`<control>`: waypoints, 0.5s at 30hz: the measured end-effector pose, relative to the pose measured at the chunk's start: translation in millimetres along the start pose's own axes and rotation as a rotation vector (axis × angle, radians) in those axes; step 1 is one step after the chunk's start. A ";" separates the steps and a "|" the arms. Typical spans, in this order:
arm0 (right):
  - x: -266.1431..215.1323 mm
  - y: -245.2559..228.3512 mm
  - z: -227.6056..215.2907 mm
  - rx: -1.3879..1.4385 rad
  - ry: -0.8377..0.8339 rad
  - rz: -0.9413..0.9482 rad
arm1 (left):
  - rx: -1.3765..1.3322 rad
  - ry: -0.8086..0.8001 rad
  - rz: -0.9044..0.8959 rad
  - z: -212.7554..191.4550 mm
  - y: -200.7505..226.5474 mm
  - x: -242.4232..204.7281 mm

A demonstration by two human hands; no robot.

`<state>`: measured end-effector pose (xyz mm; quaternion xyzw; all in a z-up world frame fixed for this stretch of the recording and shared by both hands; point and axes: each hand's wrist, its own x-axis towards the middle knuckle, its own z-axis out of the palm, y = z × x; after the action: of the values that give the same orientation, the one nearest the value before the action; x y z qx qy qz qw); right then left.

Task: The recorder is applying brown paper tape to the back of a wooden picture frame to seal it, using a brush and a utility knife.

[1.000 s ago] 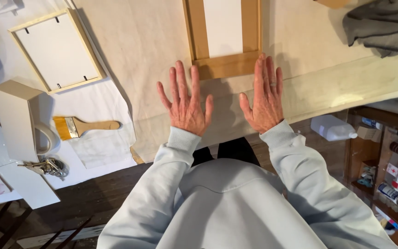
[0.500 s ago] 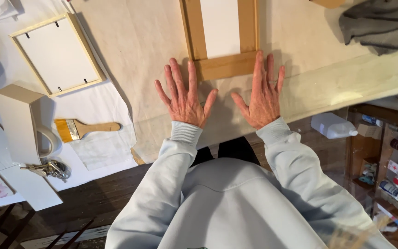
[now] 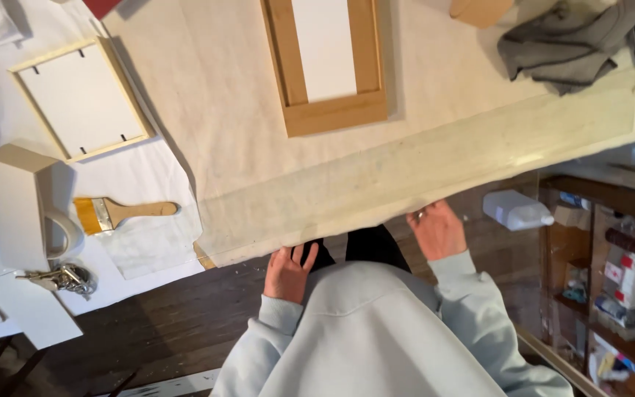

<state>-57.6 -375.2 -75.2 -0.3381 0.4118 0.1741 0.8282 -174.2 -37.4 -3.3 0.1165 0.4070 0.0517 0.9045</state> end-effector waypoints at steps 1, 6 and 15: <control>-10.5 0.5 21.1 -0.089 -0.017 0.023 | 0.018 -0.012 0.004 -12.3 -6.0 2.4; -14.8 -16.6 22.3 -0.297 -0.008 -0.005 | 0.013 0.114 -0.064 -19.2 -34.1 16.4; 39.7 -349.7 70.6 -1.365 -0.603 -0.872 | 0.990 -0.212 -0.088 121.1 12.6 27.7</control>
<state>204.3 -573.7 69.3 -0.8288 -0.1867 0.1321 0.5107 -65.2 -40.5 57.6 0.5187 0.2929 -0.1976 0.7785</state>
